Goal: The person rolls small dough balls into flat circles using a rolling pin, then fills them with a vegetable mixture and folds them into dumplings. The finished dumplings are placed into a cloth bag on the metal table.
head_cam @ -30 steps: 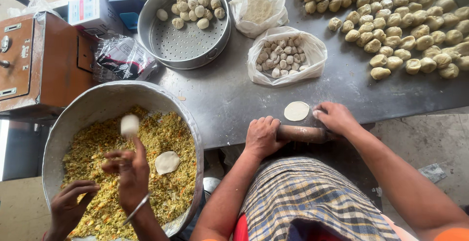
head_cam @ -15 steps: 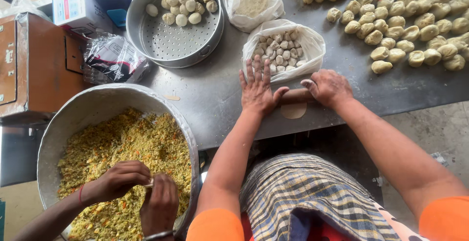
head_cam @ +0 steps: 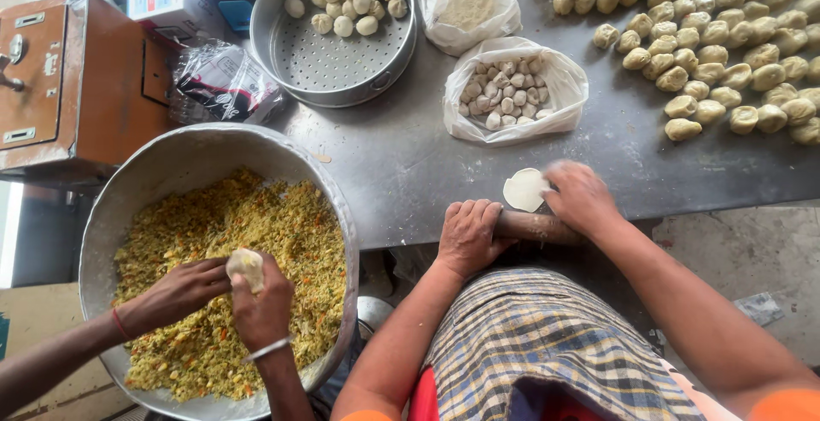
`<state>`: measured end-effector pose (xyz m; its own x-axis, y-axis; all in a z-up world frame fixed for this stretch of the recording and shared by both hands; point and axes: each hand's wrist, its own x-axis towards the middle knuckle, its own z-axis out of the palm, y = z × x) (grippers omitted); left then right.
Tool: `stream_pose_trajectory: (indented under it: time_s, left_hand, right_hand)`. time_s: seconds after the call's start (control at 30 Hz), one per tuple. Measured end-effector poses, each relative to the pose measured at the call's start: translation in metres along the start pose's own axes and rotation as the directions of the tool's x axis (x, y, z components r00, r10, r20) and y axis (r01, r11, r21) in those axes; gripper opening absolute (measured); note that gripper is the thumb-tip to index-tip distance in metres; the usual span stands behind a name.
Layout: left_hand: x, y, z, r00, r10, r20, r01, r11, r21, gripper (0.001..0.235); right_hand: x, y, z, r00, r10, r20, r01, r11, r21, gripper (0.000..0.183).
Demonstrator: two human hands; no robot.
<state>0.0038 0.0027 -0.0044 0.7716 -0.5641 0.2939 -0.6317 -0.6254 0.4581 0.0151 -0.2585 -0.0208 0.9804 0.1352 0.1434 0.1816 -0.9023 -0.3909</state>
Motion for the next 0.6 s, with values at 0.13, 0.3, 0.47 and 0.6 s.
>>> stream_pose_trajectory:
  time_s: [0.13,0.3,0.47,0.6]
  left_hand:
    - [0.000,-0.003,-0.007,1.000,0.022,0.005,-0.022,1.000,0.012,0.064]
    - [-0.001,-0.007,-0.010,0.999,0.040,-0.005,-0.040,0.999,0.035,0.060]
    - [0.002,-0.014,-0.009,0.998,0.059,-0.015,-0.058,0.998,0.038,0.060]
    - [0.004,-0.020,-0.006,0.996,0.090,-0.004,-0.090,0.995,0.042,0.061]
  right_hand:
    - [0.040,-0.011,0.011,0.972,0.128,0.196,-0.137,0.990,0.035,0.029]
    - [0.061,-0.014,-0.001,0.882,0.277,0.382,-0.268,0.960,-0.078,0.021]
    - [0.055,-0.015,-0.004,0.898,0.207,0.389,-0.171,0.977,-0.125,0.024]
    - [0.051,-0.025,-0.015,0.942,0.033,0.333,-0.013,0.998,-0.063,0.022]
